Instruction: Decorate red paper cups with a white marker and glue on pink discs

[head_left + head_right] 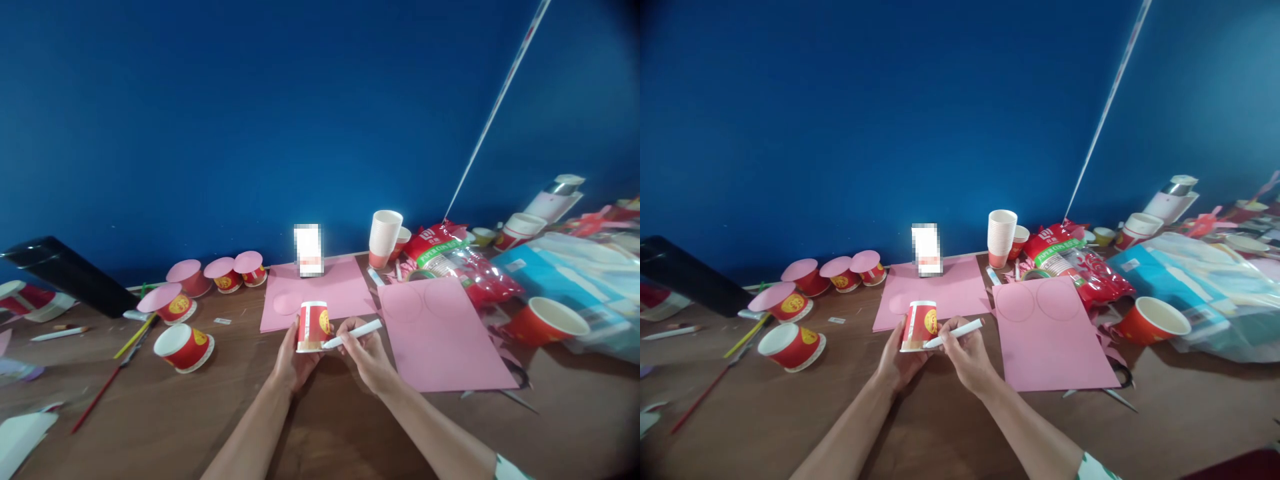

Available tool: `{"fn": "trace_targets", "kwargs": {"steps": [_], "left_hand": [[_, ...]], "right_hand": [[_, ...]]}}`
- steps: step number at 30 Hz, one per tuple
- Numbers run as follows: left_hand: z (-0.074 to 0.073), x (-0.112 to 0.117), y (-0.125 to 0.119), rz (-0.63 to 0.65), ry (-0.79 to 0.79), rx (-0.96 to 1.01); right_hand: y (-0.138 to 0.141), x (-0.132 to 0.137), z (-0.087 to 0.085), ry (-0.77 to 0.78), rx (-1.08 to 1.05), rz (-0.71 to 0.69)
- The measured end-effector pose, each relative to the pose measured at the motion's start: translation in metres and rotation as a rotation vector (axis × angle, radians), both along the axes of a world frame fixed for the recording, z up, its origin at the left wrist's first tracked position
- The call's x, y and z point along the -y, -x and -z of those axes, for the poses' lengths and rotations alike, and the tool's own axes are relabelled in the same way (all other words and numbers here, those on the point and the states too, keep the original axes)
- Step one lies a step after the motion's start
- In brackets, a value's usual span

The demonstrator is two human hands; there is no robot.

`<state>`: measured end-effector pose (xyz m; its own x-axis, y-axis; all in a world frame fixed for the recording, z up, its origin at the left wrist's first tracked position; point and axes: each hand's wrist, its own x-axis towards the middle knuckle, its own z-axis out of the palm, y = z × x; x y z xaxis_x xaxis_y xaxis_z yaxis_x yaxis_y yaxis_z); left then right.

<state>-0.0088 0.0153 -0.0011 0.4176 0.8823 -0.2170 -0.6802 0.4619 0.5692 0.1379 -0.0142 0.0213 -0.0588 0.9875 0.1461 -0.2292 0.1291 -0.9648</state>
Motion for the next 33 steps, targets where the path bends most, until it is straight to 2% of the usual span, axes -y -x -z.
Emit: {"fn": "trace_targets", "kwargs": {"steps": [8,17,23,33], "left_hand": [[-0.0032,0.0020,-0.0007,0.026,-0.063,0.013],[-0.0028,0.0018,-0.0002,0.022,-0.029,0.004],[-0.0024,0.0014,-0.0016,-0.019,0.036,0.012],[-0.0046,0.0013,-0.0028,-0.020,0.037,0.056]], "right_hand": [[0.0035,0.0015,0.0047,0.004,-0.046,-0.044],[0.0018,0.0004,0.0030,-0.005,-0.031,-0.013],[0.0029,0.0006,-0.0006,0.003,-0.004,0.068],[0.0033,0.0002,0.0016,0.023,-0.018,0.107]]}}
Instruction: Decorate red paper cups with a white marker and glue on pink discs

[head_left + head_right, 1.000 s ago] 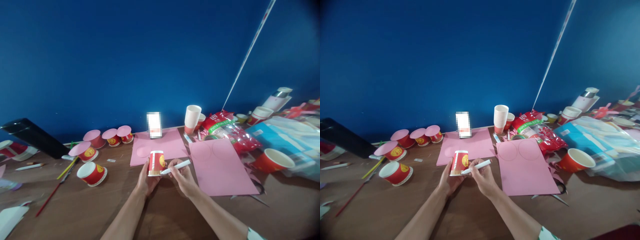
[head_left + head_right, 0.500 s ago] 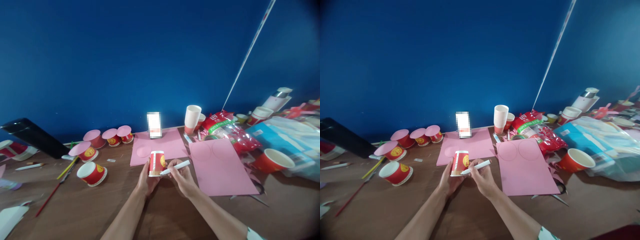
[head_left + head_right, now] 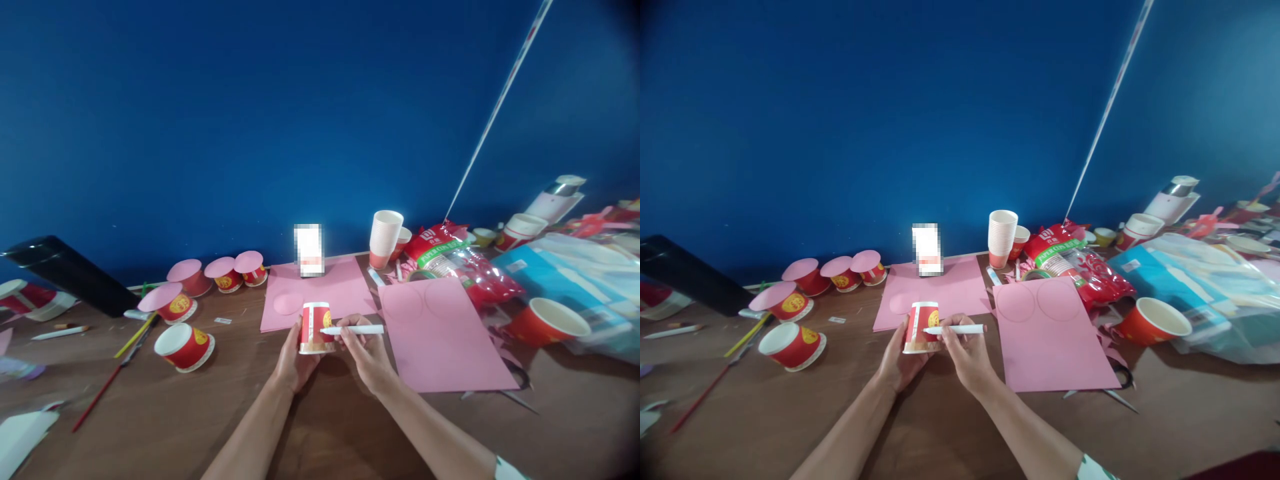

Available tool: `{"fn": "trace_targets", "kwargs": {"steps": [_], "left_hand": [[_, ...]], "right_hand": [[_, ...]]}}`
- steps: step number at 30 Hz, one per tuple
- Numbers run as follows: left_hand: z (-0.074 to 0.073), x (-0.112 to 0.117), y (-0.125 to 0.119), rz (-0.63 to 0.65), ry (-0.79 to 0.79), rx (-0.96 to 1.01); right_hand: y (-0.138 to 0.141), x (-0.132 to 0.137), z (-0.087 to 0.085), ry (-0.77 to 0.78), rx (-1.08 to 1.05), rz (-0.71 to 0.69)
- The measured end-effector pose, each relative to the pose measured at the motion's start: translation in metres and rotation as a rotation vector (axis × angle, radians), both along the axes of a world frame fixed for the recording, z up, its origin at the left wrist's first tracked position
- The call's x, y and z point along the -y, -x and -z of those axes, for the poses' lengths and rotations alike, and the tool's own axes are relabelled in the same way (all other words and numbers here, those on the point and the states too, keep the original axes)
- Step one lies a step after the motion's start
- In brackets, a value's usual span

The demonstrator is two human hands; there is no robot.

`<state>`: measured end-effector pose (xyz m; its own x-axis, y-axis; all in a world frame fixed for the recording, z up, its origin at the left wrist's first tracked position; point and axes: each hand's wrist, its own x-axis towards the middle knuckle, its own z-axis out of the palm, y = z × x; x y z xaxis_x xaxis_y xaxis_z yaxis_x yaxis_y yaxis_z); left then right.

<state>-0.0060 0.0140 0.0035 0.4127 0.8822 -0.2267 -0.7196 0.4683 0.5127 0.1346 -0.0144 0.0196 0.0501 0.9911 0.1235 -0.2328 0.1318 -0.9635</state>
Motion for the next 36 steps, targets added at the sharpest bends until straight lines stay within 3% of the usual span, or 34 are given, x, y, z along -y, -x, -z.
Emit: {"fn": "trace_targets", "kwargs": {"steps": [8,21,36], "left_hand": [[0.0073,-0.0011,0.0026,-0.074,0.103,-0.032],[0.0031,-0.0007,0.0013,-0.024,0.042,-0.026],[0.0047,-0.0004,0.0016,-0.014,0.031,-0.024]], "right_hand": [[-0.0020,-0.0024,-0.0021,0.007,-0.061,0.064],[-0.0005,-0.0019,-0.0020,0.018,-0.020,-0.006],[0.0000,-0.0010,-0.0008,0.029,-0.058,0.015]]}}
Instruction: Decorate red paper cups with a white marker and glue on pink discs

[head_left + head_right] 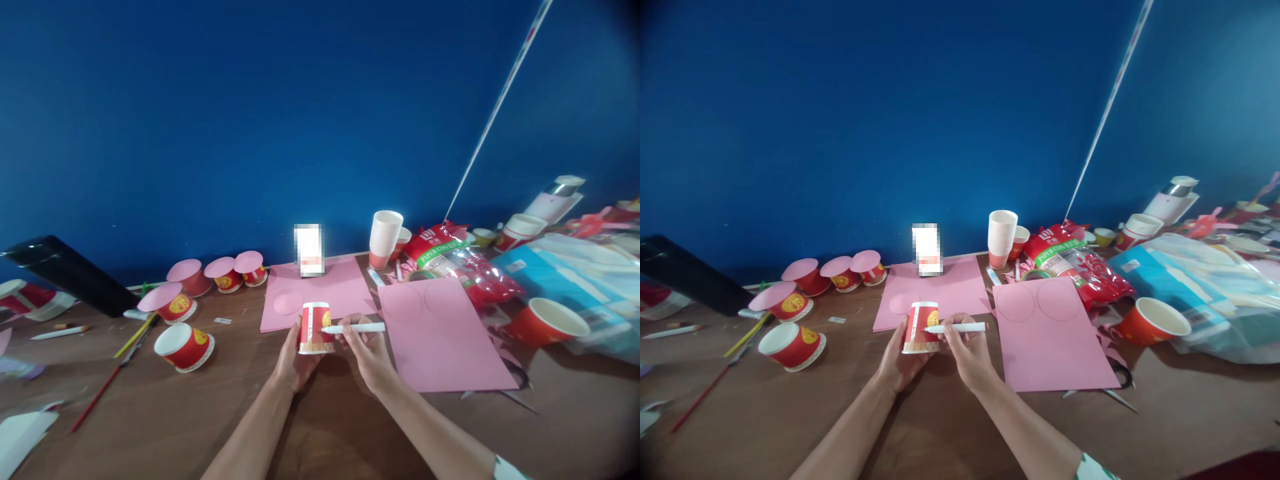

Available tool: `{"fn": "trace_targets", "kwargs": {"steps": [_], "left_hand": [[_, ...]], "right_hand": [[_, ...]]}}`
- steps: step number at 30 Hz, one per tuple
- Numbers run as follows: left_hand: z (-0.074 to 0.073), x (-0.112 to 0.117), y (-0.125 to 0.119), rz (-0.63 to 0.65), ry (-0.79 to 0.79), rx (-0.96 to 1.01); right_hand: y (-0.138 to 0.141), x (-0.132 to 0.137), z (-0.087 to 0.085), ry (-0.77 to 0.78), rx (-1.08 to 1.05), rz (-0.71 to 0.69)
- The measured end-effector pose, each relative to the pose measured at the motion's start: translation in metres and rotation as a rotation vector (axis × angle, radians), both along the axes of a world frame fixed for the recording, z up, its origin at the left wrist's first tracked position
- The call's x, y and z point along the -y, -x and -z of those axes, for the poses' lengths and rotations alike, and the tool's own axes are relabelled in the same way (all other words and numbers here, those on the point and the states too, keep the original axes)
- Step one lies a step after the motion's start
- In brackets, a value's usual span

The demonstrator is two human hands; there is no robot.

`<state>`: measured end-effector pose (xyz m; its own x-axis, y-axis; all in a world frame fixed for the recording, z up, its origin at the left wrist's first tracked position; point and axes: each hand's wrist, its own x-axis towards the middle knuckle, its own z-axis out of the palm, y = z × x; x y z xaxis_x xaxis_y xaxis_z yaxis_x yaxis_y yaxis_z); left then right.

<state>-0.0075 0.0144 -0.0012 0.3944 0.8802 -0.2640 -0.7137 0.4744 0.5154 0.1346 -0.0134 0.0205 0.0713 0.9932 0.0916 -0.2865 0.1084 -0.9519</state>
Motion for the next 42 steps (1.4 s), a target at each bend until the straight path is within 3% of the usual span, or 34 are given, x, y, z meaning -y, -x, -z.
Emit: {"fn": "trace_targets", "kwargs": {"steps": [7,12,17,26,42], "left_hand": [[0.0012,-0.0003,0.0001,0.032,-0.031,0.021],[0.0007,-0.0005,0.0002,-0.022,0.024,-0.017],[0.0001,-0.0003,-0.0002,0.009,-0.002,0.007],[-0.0022,0.0003,-0.0014,0.003,-0.021,-0.024],[-0.0050,0.0015,-0.0029,0.039,-0.086,-0.028]], "right_hand": [[-0.0008,-0.0004,0.0011,-0.025,0.042,-0.038],[-0.0010,-0.0010,0.0021,-0.005,0.009,0.013],[-0.0012,0.0001,-0.0002,-0.011,0.009,-0.055],[0.0001,-0.0004,-0.0024,0.009,0.017,-0.016],[-0.0032,0.0014,0.0008,-0.080,0.097,-0.075]]}}
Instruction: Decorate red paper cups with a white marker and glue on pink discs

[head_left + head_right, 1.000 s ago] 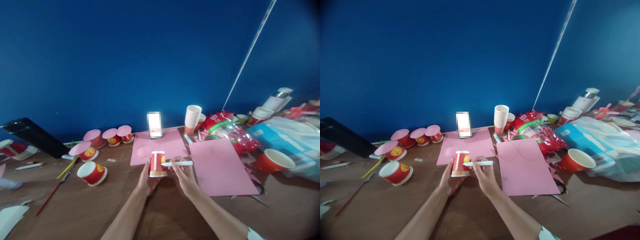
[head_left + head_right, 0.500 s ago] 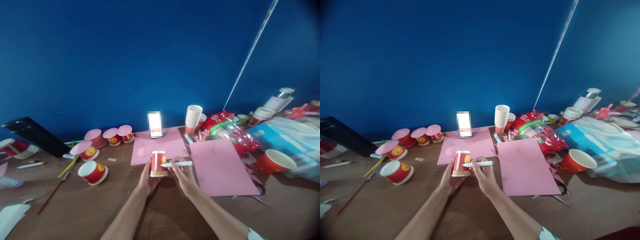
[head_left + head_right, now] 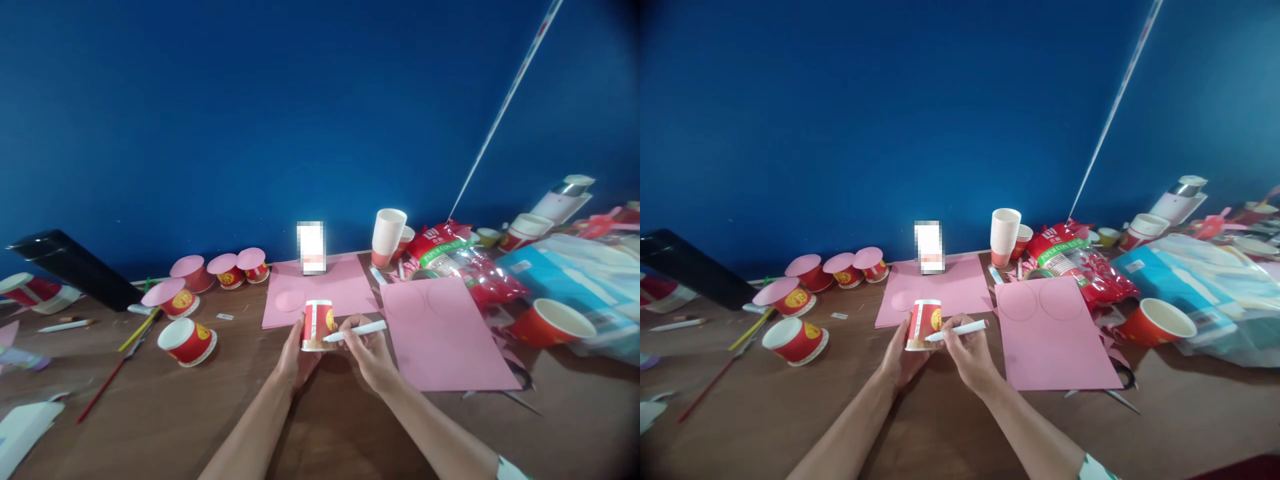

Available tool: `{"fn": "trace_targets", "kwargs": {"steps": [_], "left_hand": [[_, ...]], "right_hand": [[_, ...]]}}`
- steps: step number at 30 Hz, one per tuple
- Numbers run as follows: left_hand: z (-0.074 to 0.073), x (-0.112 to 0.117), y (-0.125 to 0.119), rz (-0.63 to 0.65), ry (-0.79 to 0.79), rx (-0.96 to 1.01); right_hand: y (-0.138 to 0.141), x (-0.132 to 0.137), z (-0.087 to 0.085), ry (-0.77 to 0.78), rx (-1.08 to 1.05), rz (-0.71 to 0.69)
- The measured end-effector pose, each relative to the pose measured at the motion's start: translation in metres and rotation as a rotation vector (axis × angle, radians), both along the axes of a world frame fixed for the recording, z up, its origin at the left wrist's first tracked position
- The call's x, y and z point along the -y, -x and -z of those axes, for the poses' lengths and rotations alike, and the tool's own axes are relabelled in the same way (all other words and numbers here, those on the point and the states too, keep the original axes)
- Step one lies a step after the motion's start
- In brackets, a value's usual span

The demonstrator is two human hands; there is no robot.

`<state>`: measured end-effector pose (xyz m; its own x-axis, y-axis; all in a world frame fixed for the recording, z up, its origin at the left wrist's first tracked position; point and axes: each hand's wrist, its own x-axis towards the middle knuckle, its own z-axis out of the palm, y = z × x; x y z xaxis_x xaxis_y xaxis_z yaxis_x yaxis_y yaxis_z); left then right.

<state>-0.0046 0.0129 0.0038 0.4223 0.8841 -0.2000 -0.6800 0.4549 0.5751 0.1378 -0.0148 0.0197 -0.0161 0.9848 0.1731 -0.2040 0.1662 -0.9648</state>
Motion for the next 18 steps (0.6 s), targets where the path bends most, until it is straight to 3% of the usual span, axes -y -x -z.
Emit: {"fn": "trace_targets", "kwargs": {"steps": [18], "left_hand": [[0.0016,0.0006,0.0010,0.003,-0.017,0.015]], "right_hand": [[-0.0005,0.0018,-0.0054,0.000,0.076,-0.001]]}}
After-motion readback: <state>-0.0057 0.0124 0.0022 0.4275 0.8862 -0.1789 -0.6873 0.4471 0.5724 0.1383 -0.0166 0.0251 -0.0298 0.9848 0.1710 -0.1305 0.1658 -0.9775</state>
